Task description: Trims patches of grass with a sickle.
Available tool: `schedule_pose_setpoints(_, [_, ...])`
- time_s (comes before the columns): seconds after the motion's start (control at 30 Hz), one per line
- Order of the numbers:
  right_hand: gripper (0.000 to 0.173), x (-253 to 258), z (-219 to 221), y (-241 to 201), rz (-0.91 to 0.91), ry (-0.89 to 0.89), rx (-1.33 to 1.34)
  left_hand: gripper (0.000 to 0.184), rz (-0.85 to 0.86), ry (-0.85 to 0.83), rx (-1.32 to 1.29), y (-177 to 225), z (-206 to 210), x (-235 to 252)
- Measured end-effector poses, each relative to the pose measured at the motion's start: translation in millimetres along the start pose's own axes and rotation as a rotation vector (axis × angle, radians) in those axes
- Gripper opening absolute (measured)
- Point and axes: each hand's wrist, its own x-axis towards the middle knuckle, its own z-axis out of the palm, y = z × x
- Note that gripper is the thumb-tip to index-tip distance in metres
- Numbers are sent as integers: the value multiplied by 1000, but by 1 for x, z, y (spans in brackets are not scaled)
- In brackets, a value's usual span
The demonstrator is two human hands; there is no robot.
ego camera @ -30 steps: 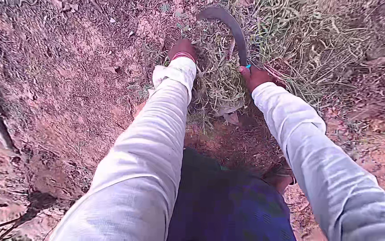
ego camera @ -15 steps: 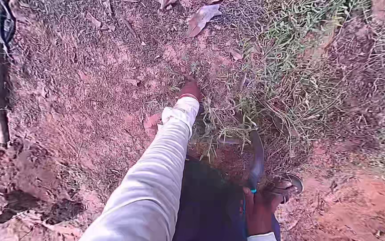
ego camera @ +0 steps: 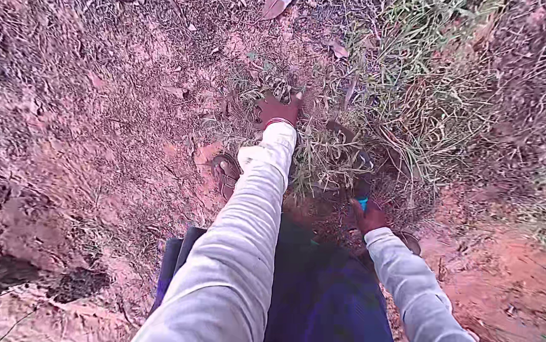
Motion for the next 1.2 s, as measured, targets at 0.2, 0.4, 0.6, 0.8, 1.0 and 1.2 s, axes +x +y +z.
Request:
schedule_pose_setpoints(0.2, [56, -64, 30, -4, -122, 304, 239, 113, 508, 192, 440, 2, 28, -6])
schedule_pose_setpoints(0.4, [55, -40, 0, 7, -53, 391, 415, 81, 527, -112, 742, 22, 38, 12])
schedule_pose_setpoints(0.6, [63, -28, -13, 3, -236, 308, 267, 66, 179, 31, 167, -17, 5, 21])
schedule_pose_setpoints(0.8, [42, 52, -69, -100, -96, -154, -213, 68, 169, 82, 115, -29, 6, 18])
schedule_pose_setpoints(1.0, [67, -10, -14, 17, 2, -125, -100, 65, 179, 114, -55, -44, 11, 14])
schedule_pose_setpoints(1.2, [61, -63, -9, 19, -258, 320, 67, 67, 226, 112, -136, -66, 24, 1])
